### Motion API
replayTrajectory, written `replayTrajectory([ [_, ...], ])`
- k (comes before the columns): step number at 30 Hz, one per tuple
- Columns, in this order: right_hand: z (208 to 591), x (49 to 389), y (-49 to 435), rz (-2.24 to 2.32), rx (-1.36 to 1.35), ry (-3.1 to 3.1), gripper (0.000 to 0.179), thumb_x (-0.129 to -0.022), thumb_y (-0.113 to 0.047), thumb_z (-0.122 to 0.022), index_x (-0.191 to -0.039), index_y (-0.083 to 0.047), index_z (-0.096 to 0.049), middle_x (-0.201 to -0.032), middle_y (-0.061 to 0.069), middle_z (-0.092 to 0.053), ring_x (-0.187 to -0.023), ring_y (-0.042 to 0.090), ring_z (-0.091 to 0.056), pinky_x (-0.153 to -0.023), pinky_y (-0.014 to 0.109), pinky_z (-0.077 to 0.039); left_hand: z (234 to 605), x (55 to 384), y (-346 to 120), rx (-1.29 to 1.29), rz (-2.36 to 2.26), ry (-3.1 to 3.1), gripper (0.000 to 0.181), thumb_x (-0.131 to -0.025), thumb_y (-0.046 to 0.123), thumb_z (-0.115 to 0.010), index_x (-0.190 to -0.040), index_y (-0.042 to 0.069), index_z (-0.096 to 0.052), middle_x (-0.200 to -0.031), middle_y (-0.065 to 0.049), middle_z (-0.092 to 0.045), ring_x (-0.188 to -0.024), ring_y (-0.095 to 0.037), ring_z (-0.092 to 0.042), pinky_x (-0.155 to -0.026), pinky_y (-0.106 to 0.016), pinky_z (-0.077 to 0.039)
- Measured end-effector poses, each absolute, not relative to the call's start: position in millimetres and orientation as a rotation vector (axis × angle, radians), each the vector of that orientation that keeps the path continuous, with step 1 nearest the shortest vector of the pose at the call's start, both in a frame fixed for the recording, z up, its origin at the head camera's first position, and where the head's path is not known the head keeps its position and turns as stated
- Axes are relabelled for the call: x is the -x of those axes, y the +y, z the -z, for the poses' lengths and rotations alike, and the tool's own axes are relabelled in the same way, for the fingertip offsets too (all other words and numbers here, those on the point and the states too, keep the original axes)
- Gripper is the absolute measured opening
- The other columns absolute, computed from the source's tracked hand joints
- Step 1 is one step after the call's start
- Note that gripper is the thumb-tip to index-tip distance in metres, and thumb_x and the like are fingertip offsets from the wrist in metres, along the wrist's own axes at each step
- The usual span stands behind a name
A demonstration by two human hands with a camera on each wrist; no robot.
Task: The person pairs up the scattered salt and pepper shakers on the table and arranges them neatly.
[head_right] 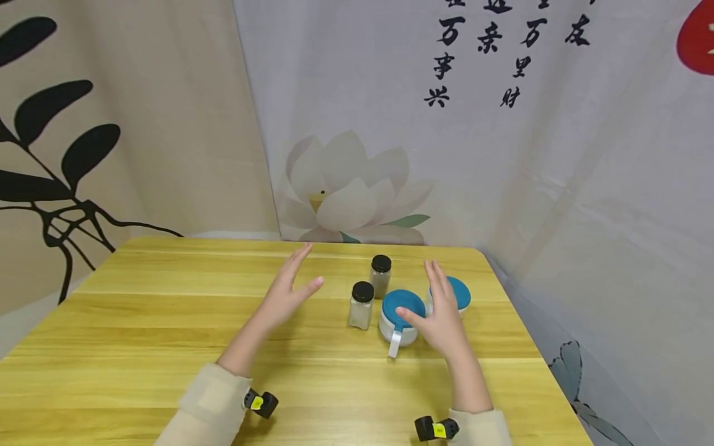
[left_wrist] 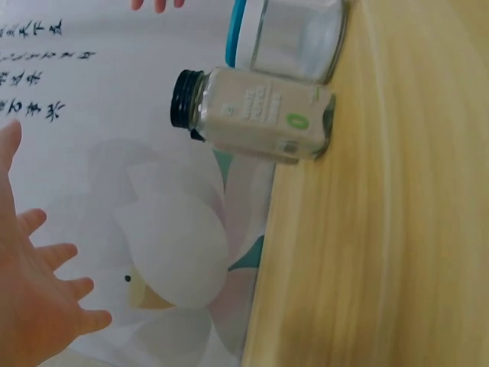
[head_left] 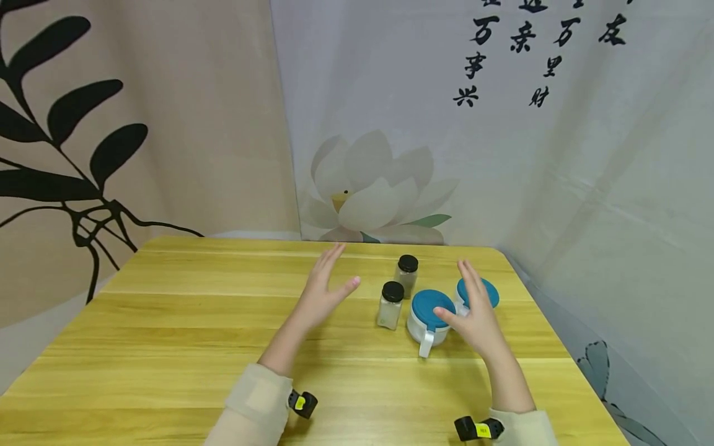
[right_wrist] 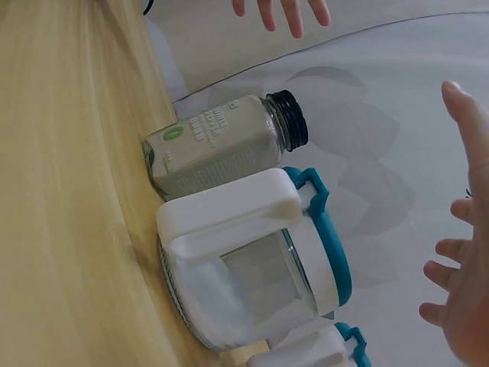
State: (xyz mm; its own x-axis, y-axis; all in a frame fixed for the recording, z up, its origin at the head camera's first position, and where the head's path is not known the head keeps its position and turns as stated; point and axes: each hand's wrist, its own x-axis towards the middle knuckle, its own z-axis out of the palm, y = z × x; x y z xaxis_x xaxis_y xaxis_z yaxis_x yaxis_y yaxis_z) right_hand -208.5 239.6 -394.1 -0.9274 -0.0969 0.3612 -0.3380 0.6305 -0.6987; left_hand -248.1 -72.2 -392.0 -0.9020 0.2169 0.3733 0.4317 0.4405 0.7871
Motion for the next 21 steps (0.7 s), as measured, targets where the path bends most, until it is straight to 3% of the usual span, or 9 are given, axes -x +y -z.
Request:
replayTrajectory([
  [9, 399, 208, 239, -1.218, -0.373, -2.535, 0.100, -0.080, -0.021, -0.079, -0.155, -0.026, -0.013, -0.159, 0.005, -0.007, -0.141, 0.039, -0.009, -0.096, 0.074, -0.020, 407, 249, -60, 0.563, 1.558, -2.437, 0.072, -0.092, 0.041, -0.063, -0.152, 0.027, -0.025, -0.157, 0.003, -0.016, -0.142, -0.029, -0.013, -0.104, -0.063, -0.019],
  [16, 406, 207, 240, -1.204, -0.381, -2.559, 0.099, -0.079, -0.023, -0.079, -0.155, -0.019, -0.015, -0.159, 0.009, -0.009, -0.141, 0.041, -0.011, -0.097, 0.073, -0.021, 415, 248, -52, 0.536, 1.593, -2.449, 0.076, -0.089, 0.053, -0.061, -0.152, 0.029, -0.025, -0.156, 0.004, -0.018, -0.142, -0.028, -0.014, -0.102, -0.066, -0.020],
  [21, 411, 207, 241, -1.198, -0.401, -2.558, 0.100, -0.078, -0.023, -0.081, -0.154, -0.017, -0.016, -0.158, 0.011, -0.011, -0.140, 0.041, -0.012, -0.098, 0.072, -0.021, 419, 247, -47, 0.526, 1.616, -2.432, 0.074, -0.089, 0.050, -0.062, -0.151, 0.031, -0.026, -0.156, 0.005, -0.020, -0.141, -0.027, -0.018, -0.103, -0.063, -0.022],
])
